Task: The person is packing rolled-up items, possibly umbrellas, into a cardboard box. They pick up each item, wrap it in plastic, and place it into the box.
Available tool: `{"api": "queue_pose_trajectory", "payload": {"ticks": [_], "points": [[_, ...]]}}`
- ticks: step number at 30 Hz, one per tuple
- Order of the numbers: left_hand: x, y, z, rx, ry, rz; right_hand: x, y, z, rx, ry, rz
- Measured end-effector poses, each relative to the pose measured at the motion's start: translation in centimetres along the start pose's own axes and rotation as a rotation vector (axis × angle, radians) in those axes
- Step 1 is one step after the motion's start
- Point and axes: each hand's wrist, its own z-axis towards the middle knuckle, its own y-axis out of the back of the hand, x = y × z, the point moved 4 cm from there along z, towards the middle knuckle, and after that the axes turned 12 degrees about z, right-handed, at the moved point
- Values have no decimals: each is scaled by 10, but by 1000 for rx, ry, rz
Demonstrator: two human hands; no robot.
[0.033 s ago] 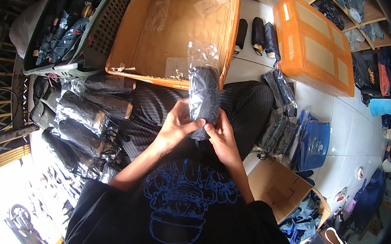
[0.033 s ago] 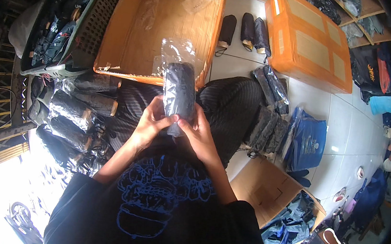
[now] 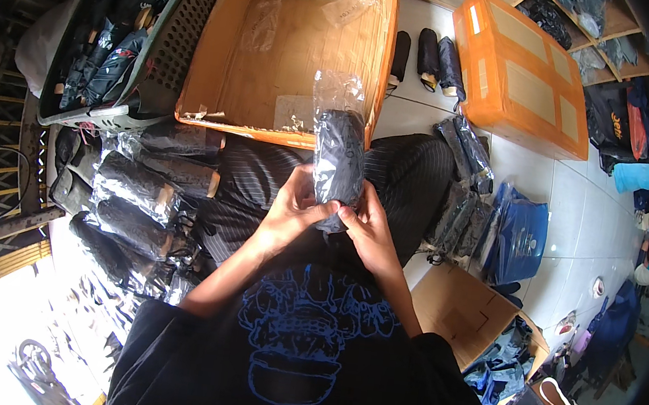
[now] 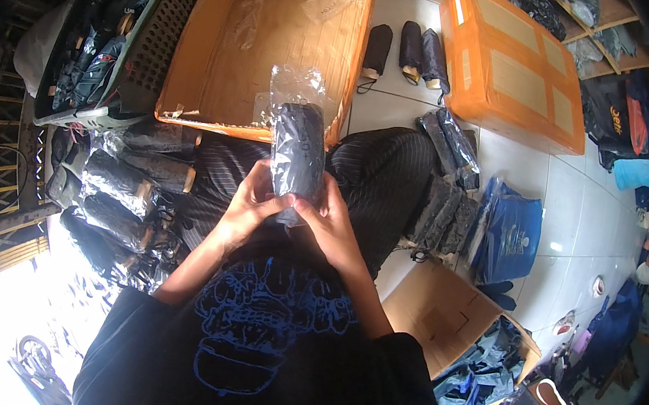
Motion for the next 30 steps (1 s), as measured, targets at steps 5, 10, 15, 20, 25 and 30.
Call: {"api": "queue_pose_trajectory", "payload": {"ticks": [5, 10, 15, 20, 25, 30], "points": [[-13, 17, 16, 0, -26, -158, -4, -9, -2, 195, 29, 76], [-17, 12, 29, -167, -51, -248, -6, -14, 2, 160, 138, -305], [-6, -7, 11, -141, -81, -156, 2, 4, 4, -165, 447, -424], [1, -12, 9, -75, 11, -153, 9, 0, -5, -250, 605, -789], [4, -25, 14, -29, -22, -98, 15, 8, -8, -71, 366, -742], [13, -37, 34, 14, -10, -60, 27, 47, -7, 214, 49, -226]]}}
